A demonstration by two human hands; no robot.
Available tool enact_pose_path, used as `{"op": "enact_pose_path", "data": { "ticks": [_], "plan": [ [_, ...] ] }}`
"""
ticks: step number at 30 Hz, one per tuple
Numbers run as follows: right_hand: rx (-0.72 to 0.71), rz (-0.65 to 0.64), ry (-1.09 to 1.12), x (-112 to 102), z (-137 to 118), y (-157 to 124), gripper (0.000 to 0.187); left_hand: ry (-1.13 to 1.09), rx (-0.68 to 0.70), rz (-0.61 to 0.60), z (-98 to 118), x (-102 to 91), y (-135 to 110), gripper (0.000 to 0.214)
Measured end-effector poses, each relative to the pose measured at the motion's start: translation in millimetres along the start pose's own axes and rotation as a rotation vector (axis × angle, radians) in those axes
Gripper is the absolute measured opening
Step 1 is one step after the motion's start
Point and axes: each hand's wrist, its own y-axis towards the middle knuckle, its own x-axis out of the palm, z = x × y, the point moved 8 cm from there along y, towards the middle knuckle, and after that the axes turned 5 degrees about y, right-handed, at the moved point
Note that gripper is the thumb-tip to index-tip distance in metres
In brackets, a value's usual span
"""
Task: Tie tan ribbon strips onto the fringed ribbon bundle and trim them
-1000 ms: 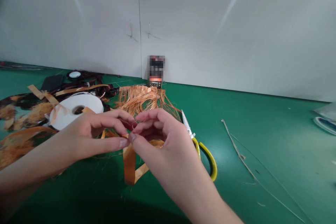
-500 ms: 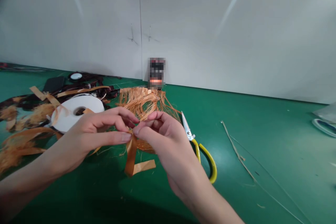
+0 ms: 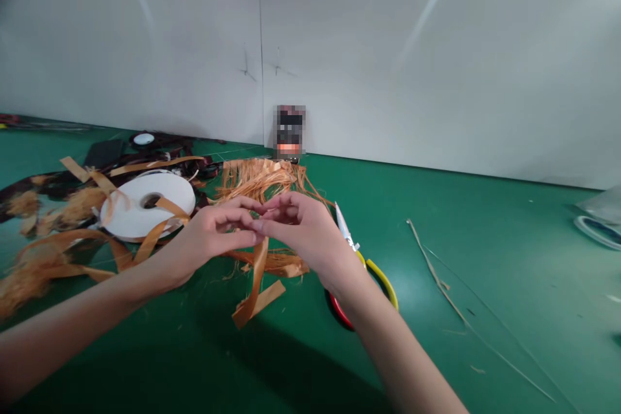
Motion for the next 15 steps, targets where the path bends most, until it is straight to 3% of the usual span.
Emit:
{"op": "enact_pose_path", "data": {
  "ticks": [9, 15],
  "plan": [
    [-0.128, 0.125, 0.043, -17.7, -10.9, -5.2, 0.032, -0.063, -0.037, -0.001, -3.0, 8.8, -7.6, 0.013],
    [-0.022, -0.045, -0.074, -2.3, -5.4, -12.1, 0.038, -0.051, -0.025, -0.017, 2.2, 8.5, -9.9, 0.009]
  ]
}}
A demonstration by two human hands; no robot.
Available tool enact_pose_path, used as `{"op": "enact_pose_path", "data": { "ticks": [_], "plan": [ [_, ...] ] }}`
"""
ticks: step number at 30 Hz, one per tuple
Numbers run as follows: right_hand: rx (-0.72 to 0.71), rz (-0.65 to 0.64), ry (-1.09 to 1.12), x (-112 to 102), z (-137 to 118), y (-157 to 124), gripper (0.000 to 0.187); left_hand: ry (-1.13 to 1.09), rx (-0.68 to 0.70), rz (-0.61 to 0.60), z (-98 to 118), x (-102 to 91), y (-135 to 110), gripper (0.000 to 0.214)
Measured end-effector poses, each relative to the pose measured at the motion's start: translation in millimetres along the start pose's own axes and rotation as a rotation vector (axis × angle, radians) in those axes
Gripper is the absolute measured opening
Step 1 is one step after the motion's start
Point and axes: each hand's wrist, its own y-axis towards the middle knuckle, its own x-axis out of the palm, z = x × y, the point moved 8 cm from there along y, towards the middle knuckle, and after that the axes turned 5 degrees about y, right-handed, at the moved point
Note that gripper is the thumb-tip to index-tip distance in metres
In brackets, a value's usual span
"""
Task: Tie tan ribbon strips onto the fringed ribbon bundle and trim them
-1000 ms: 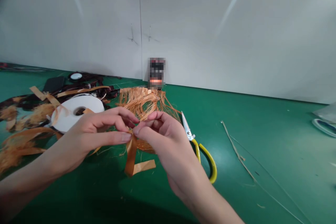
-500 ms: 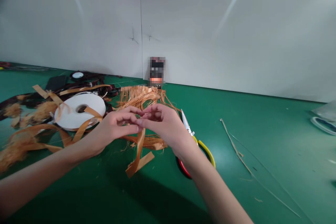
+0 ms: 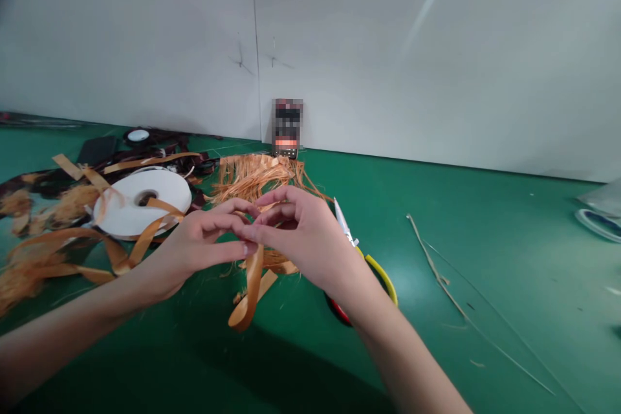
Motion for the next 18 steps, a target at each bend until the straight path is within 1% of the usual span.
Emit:
{"op": "enact_pose_path", "data": {
  "ticks": [2, 6, 8, 12, 14, 18],
  "plan": [
    [-0.022, 0.004, 0.047, 0.2, -2.2, -1.1, 0.035, 0.024, 0.009, -0.001, 1.0, -0.9, -0.9, 0.013],
    [-0.101, 0.111, 0.100, -10.2, -9.8, -2.7, 0.031, 0.044, 0.023, -0.008, 3.1, -2.1, -0.9, 0.017],
    [-0.101, 0.126, 0.083, -11.7, -10.4, -3.0, 0.033, 0.050, 0.016, -0.013, 3.3, -2.0, -0.4, 0.016],
    [-0.009, -0.003, 0.014, 0.7, -2.3, -1.6, 0.036, 0.051, 0.009, -0.018, 3.6, -1.6, -0.2, 0.013],
    [-0.005, -0.019, 0.031, 2.9, -0.9, -1.3, 0.036, 0.044, 0.001, -0.013, 2.9, -2.1, -0.5, 0.013],
    [-0.108, 0.120, 0.093, -8.5, -8.2, -2.2, 0.035, 0.017, -0.007, -0.016, 2.4, -2.6, -0.7, 0.016]
  ]
}}
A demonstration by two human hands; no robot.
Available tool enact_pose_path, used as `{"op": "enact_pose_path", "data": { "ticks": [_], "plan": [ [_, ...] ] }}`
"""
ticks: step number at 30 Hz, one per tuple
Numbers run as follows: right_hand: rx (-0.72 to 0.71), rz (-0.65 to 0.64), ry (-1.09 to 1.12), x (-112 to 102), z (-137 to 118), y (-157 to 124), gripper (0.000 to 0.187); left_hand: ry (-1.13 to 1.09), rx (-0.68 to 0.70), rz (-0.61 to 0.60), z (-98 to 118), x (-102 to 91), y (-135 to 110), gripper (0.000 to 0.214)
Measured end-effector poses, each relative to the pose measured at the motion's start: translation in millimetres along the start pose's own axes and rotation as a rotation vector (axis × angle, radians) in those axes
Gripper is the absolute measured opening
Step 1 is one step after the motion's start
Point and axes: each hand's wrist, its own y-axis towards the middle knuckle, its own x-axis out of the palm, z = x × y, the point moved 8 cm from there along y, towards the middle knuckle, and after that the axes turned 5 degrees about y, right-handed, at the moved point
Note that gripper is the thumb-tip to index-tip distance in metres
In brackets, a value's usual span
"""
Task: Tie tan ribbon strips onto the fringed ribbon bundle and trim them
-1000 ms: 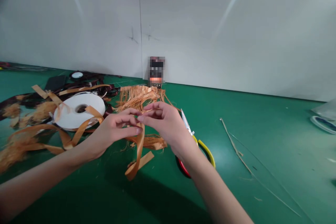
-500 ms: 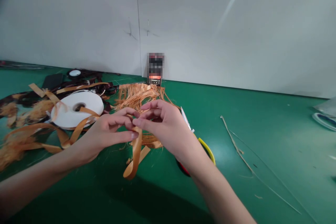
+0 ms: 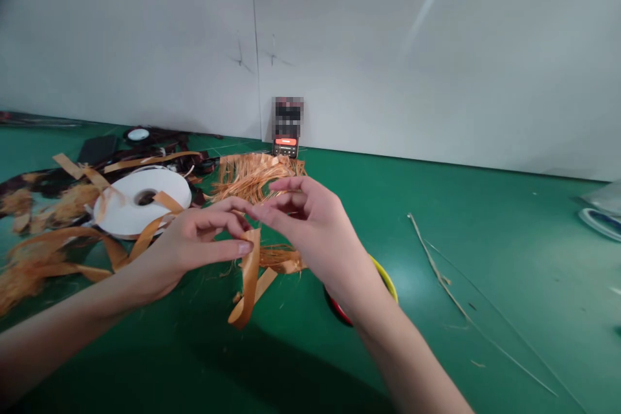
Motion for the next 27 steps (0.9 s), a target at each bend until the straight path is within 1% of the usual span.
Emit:
{"op": "enact_pose_path", "data": {
  "ticks": [2, 6, 7, 9, 11, 12, 14, 16, 20, 25, 27],
  "plan": [
    [0.012, 0.003, -0.026, -0.3, 0.0, -0.3, 0.036, -0.011, -0.001, -0.006, 0.4, 0.2, 0.0, 0.015],
    [0.124, -0.118, -0.069, 10.1, 8.4, -2.3, 0.040, -0.013, 0.007, -0.003, 1.6, -0.2, -0.7, 0.017],
    [0.116, -0.115, -0.056, 10.3, 7.9, -2.3, 0.038, -0.015, 0.010, -0.002, 1.7, -0.4, -1.1, 0.019],
    [0.060, -0.054, -0.015, 6.1, 3.7, -1.5, 0.034, -0.021, 0.011, -0.001, 1.2, -0.7, -1.8, 0.022],
    [0.017, -0.006, 0.002, 2.2, 0.6, -1.0, 0.034, -0.030, 0.007, -0.002, 0.3, -0.9, -2.1, 0.022],
    [0.017, -0.005, -0.005, 2.0, 0.7, -1.0, 0.036, -0.035, 0.005, -0.007, 0.0, -0.6, -2.0, 0.021],
    [0.062, -0.052, -0.029, 5.7, 4.4, -1.2, 0.041, -0.043, 0.006, -0.015, 0.1, -0.2, -1.6, 0.020],
    [0.093, -0.089, -0.044, 8.6, 7.0, -1.8, 0.042, -0.041, 0.013, -0.013, 0.6, -0.8, -1.6, 0.020],
    [0.031, -0.024, -0.025, 2.8, 1.5, -1.8, 0.037, -0.033, 0.016, 0.005, 0.2, -3.1, -2.7, 0.023],
    [0.100, -0.074, -0.056, 4.1, 5.3, -3.6, 0.041, -0.034, 0.009, -0.008, -0.9, -2.3, -2.3, 0.021],
    [0.075, -0.047, -0.056, 2.2, 2.7, -3.7, 0.037, -0.030, 0.017, -0.001, -0.5, -2.8, -1.6, 0.021]
  ]
}}
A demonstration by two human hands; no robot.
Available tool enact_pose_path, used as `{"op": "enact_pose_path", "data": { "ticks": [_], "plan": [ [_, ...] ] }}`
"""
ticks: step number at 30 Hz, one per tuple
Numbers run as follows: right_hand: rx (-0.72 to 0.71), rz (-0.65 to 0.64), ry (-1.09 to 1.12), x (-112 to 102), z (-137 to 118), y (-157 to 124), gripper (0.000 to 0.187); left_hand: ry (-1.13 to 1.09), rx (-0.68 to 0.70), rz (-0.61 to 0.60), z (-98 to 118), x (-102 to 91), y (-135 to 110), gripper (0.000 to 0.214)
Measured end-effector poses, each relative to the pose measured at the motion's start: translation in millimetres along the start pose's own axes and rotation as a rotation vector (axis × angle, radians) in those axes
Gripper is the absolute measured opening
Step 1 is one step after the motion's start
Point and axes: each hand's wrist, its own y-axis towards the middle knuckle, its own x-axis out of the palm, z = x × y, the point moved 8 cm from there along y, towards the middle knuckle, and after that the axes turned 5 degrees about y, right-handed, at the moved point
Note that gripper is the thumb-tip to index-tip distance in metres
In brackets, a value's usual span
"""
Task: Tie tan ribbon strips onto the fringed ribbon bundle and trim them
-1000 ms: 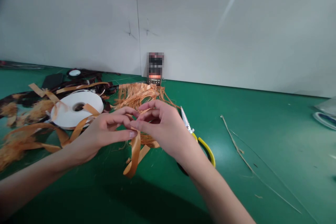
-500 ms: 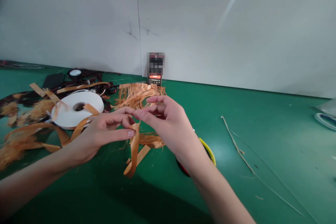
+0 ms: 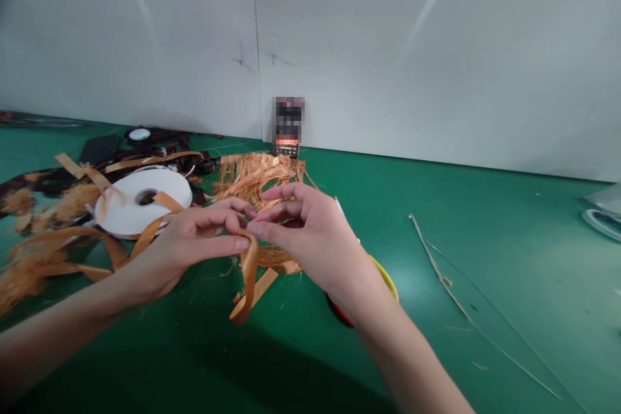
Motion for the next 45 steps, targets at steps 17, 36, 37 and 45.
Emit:
{"op": "enact_pose_path", "data": {
  "ticks": [17, 36, 37, 45],
  "plan": [
    [0.085, -0.023, 0.046, 1.0, 2.0, -5.2, 0.042, 0.016, 0.014, 0.069, 5.1, -7.4, -5.5, 0.017],
    [0.065, -0.021, 0.127, 3.1, 1.5, -2.9, 0.028, -0.171, -0.076, 0.143, -3.1, -9.5, -7.2, 0.010],
    [0.062, -0.014, 0.125, 2.5, 1.6, -2.8, 0.029, -0.164, -0.094, 0.132, -4.8, -9.0, -7.3, 0.010],
    [0.046, -0.042, -0.017, 6.3, 0.6, -2.4, 0.029, -0.100, -0.059, 0.075, -7.2, -3.3, -4.0, 0.011]
  ]
}}
